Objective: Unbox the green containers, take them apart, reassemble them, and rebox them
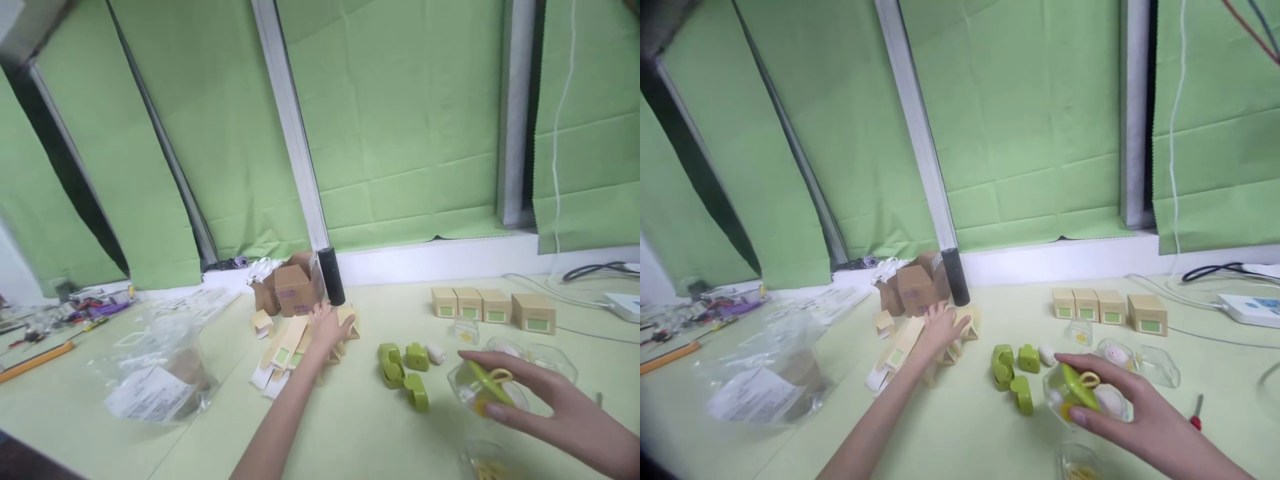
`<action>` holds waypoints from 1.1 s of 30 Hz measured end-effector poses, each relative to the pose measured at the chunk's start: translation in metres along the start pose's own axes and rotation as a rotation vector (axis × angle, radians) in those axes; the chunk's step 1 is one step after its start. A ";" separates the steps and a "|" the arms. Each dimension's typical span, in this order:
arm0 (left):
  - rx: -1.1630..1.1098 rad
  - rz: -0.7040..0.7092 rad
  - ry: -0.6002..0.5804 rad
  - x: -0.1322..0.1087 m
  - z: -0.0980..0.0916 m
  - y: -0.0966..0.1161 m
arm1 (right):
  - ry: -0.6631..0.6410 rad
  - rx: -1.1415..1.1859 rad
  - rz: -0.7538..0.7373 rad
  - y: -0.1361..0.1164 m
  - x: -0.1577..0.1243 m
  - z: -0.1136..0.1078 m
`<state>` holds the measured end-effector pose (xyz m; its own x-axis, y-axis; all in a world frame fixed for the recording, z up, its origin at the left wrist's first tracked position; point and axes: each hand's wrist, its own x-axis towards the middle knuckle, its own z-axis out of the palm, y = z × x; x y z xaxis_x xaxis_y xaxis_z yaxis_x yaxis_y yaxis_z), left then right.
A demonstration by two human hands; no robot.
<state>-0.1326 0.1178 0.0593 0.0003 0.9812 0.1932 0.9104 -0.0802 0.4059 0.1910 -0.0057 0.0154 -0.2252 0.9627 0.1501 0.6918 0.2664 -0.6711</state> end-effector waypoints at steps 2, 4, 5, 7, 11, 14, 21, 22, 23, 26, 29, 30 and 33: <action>0.062 -0.023 -0.031 0.027 0.016 0.008 | 0.058 0.028 -0.002 0.019 -0.002 0.000; 0.097 -0.008 -0.069 0.041 0.031 0.018 | 0.124 0.052 -0.018 0.034 -0.008 0.005; 0.100 0.017 -0.084 0.044 0.037 0.023 | 0.149 0.059 -0.031 0.040 -0.012 0.008; 0.078 0.094 -0.099 0.043 0.043 0.032 | 0.153 0.067 -0.068 0.049 -0.021 0.012; -0.058 0.225 -0.072 0.021 0.029 0.044 | 0.113 0.122 -0.081 0.048 -0.021 0.004; -0.298 0.288 -0.134 -0.010 0.009 0.050 | 0.182 0.261 -0.029 0.028 0.004 -0.011; -1.096 0.234 -0.455 -0.079 -0.007 0.059 | 0.222 0.883 0.022 -0.043 0.090 -0.003; -1.125 0.223 -0.470 -0.083 -0.005 0.058 | 0.164 0.973 0.015 -0.052 0.098 0.003; -1.143 0.213 -0.481 -0.086 -0.002 0.057 | 0.088 1.040 0.007 -0.059 0.103 0.008; -1.161 0.177 -0.458 -0.091 0.010 0.050 | -0.120 1.097 -0.010 -0.075 0.107 0.018; -1.131 0.143 -0.389 -0.096 0.022 0.041 | -0.215 0.947 -0.044 -0.083 0.098 0.015; -1.123 0.140 -0.370 -0.099 0.026 0.038 | -0.252 0.878 -0.058 -0.085 0.095 0.012; -1.164 0.132 -0.359 -0.105 0.031 0.035 | -0.319 0.683 -0.075 -0.086 0.088 0.007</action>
<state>-0.0876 0.0171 0.0258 0.3457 0.9318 0.1108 -0.0184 -0.1113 0.9936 0.1066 0.0554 0.0815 -0.5144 0.8550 0.0654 0.1112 0.1421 -0.9836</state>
